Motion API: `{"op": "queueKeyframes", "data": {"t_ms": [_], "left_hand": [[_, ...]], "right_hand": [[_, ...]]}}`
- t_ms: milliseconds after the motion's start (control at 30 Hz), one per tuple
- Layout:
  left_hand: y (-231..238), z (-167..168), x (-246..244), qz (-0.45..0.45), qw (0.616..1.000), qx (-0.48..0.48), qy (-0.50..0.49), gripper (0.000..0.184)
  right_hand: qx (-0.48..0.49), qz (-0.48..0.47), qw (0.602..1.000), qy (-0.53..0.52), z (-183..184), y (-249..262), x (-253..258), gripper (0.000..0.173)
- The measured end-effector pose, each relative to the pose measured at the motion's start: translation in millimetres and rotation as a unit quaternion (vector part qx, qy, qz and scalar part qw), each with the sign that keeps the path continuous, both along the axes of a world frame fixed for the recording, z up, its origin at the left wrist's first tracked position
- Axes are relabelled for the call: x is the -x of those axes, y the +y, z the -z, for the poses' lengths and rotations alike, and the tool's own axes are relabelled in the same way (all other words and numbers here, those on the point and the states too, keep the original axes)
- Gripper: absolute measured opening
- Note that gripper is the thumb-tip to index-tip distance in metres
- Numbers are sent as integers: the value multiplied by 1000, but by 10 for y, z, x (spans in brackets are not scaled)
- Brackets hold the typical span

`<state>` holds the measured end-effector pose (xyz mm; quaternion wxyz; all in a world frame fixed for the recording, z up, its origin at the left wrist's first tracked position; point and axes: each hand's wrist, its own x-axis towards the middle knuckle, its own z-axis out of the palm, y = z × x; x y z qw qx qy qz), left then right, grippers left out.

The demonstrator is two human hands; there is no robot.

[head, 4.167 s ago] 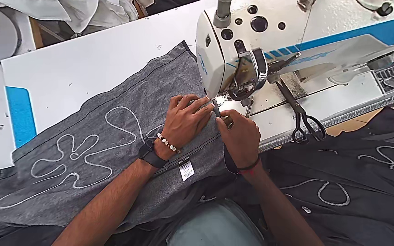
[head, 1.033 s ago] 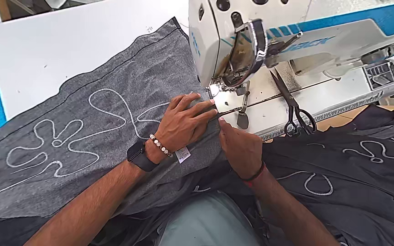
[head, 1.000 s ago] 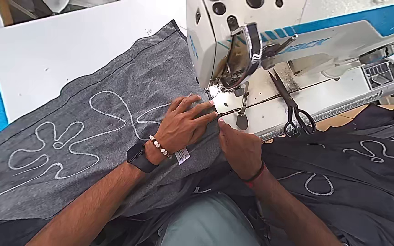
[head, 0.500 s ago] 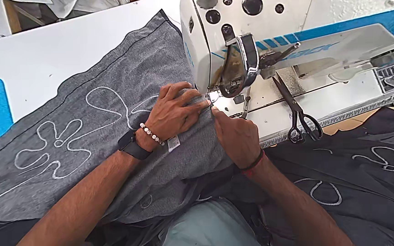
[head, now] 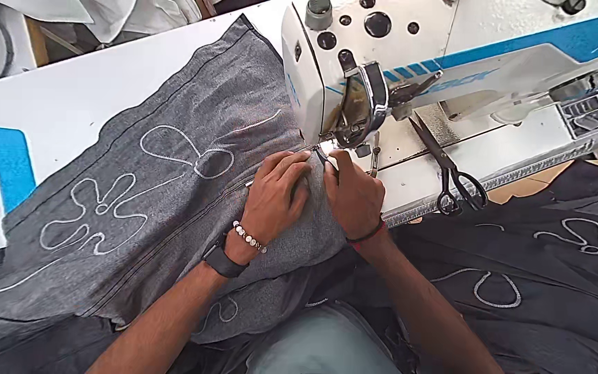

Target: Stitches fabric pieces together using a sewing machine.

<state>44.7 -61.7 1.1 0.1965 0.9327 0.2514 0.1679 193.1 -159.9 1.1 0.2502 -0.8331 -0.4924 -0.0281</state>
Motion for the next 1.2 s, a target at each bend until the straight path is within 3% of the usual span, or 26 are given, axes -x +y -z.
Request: {"op": "queueKeyframes", "data": {"t_ms": [367,433,567,667,867,933,1033,1133,1200], "left_hand": [[531,33,50,93,991,-94,35,35],[411,-29,43,73,988,-118,60,34],[-37,31,-30,22,998,-42,27,34],[100,13,17,47,998,-31,24,36],[468,22,30,92,993,-65,34,36],[271,-73,42,48,991,-95,84,40],[-420,-306,268,-131,985,-67,87,44],[-987,-372,777,-320,940,-38,114,68],[-1022,-222,1217,-390,905,11,171,82]], "right_hand": [[66,2,997,-32,-31,1,86,35],[62,10,997,-35,-28,7,112,35],[16,5,1000,-11,6,-51,95,32],[3,-19,1000,10,-17,-135,26,32],[79,-3,996,-47,-34,-52,159,38],[89,7,995,-54,-36,-37,173,39],[38,-2,997,-60,59,-155,203,40],[32,-19,997,-62,137,-348,228,40],[46,-36,997,-53,141,-438,191,39]]}}
